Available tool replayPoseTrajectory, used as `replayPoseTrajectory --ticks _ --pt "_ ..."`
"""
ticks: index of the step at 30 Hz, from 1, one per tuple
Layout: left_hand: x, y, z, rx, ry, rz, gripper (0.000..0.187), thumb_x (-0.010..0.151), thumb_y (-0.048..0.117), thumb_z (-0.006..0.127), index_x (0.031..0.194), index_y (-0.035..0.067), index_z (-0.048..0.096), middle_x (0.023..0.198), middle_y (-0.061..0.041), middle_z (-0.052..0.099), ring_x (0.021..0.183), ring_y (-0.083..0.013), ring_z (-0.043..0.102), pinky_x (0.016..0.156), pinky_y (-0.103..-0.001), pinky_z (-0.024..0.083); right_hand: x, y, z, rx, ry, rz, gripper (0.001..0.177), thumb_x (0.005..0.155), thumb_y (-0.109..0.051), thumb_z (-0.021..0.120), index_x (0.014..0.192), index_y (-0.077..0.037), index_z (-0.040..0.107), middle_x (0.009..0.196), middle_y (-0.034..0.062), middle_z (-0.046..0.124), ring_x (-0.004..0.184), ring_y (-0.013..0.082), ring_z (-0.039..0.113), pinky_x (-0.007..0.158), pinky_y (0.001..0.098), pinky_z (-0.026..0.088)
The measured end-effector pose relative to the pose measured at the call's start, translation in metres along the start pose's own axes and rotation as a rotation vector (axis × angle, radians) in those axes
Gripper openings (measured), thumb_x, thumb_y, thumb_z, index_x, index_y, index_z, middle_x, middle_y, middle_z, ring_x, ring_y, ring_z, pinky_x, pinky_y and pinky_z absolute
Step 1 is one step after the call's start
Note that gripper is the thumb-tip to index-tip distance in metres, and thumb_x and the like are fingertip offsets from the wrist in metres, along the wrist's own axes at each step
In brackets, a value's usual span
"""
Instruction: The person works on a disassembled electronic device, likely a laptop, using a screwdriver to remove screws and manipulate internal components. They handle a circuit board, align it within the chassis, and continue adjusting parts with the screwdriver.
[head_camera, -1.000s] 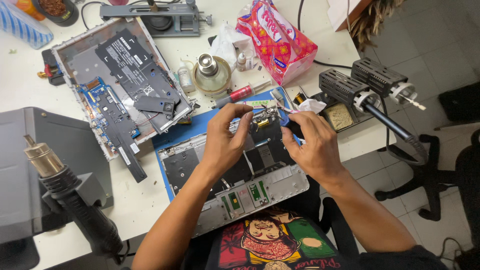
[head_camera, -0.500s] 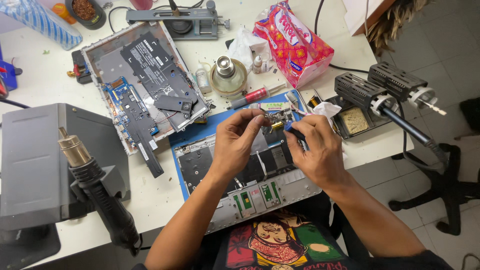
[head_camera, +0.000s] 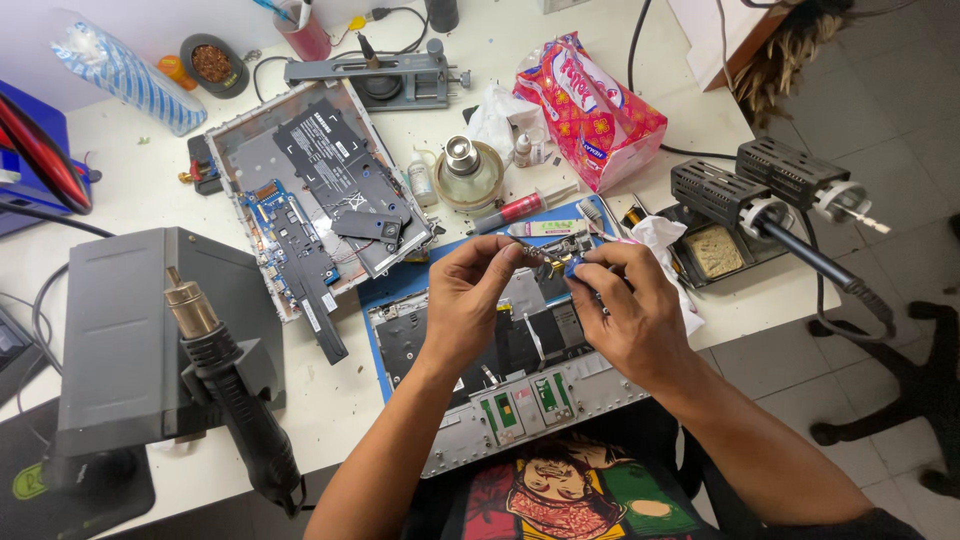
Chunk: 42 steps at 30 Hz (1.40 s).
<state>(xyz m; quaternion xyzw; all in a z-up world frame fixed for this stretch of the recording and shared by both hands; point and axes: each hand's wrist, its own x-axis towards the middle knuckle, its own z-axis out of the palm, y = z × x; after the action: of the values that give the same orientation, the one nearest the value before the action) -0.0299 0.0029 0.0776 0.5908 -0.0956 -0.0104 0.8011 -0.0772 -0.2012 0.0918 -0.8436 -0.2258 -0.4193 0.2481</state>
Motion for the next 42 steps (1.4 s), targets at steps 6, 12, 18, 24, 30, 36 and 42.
replayPoseTrajectory --ticks 6,12,18,24,30,36,42 --pt "-0.002 0.005 0.009 -0.01 0.052 0.108 0.016 0.11 0.011 0.079 0.117 -0.004 0.077 0.101 -0.019 0.085 0.104 -0.0216 0.081 0.101 -0.041 0.064 0.008 -0.002 0.002 -0.004 0.038 -0.098 0.024 0.095 0.001 0.088 0.116 -0.003 0.078 0.111 0.0172 0.073 0.093 0.0345 0.078 0.079 0.0449 0.068" --pt "-0.008 0.007 0.008 0.122 0.05 0.254 0.01 0.109 0.006 0.079 0.115 -0.002 0.08 0.102 -0.017 0.084 0.108 -0.0159 0.074 0.098 -0.041 0.064 0.007 -0.003 0.006 -0.038 0.063 -0.113 0.025 0.098 0.0 0.086 0.122 -0.003 0.078 0.112 0.0177 0.075 0.095 0.035 0.08 0.082 0.045 0.067" --pt "-0.003 -0.006 -0.005 0.237 0.03 0.43 0.008 0.106 0.0 0.079 0.113 0.0 0.084 0.104 -0.018 0.088 0.108 -0.0317 0.086 0.096 -0.045 0.068 0.017 -0.014 -0.001 -0.031 0.044 -0.11 0.022 0.099 0.003 0.082 0.121 0.0 0.08 0.108 0.0184 0.073 0.091 0.0337 0.078 0.08 0.0444 0.067" --pt "-0.005 -0.003 -0.004 0.301 0.081 0.501 0.01 0.108 -0.002 0.073 0.113 0.0 0.082 0.104 -0.02 0.087 0.108 -0.0383 0.085 0.094 -0.048 0.068 0.018 -0.02 0.001 -0.043 0.061 -0.114 0.023 0.099 0.002 0.083 0.122 0.0 0.081 0.106 0.0166 0.072 0.089 0.0313 0.078 0.08 0.0425 0.067" --pt "-0.007 0.005 0.006 0.346 0.137 0.519 0.011 0.113 0.0 0.067 0.113 0.0 0.078 0.105 -0.02 0.085 0.11 -0.0404 0.085 0.096 -0.051 0.068 0.02 -0.026 0.006 -0.025 0.064 -0.104 0.024 0.097 0.004 0.085 0.121 0.001 0.082 0.103 0.0165 0.071 0.088 0.0307 0.077 0.08 0.0425 0.067" --pt "-0.006 -0.002 0.009 0.217 0.146 0.379 0.017 0.116 0.009 0.064 0.112 -0.003 0.075 0.102 -0.023 0.085 0.11 -0.0385 0.084 0.099 -0.052 0.067 0.02 -0.026 0.008 0.0 0.059 -0.079 0.019 0.099 0.002 0.084 0.118 0.001 0.083 0.102 0.0152 0.071 0.089 0.0307 0.079 0.08 0.0416 0.067" --pt "-0.006 0.017 0.014 -0.003 0.12 0.197 0.024 0.12 0.015 0.059 0.11 -0.003 0.072 0.102 -0.023 0.084 0.112 -0.0357 0.083 0.104 -0.053 0.066 0.017 -0.023 0.005 0.15 0.043 0.028 0.019 0.101 0.001 0.082 0.119 0.002 0.082 0.103 0.0134 0.071 0.092 0.0303 0.079 0.083 0.0408 0.067"
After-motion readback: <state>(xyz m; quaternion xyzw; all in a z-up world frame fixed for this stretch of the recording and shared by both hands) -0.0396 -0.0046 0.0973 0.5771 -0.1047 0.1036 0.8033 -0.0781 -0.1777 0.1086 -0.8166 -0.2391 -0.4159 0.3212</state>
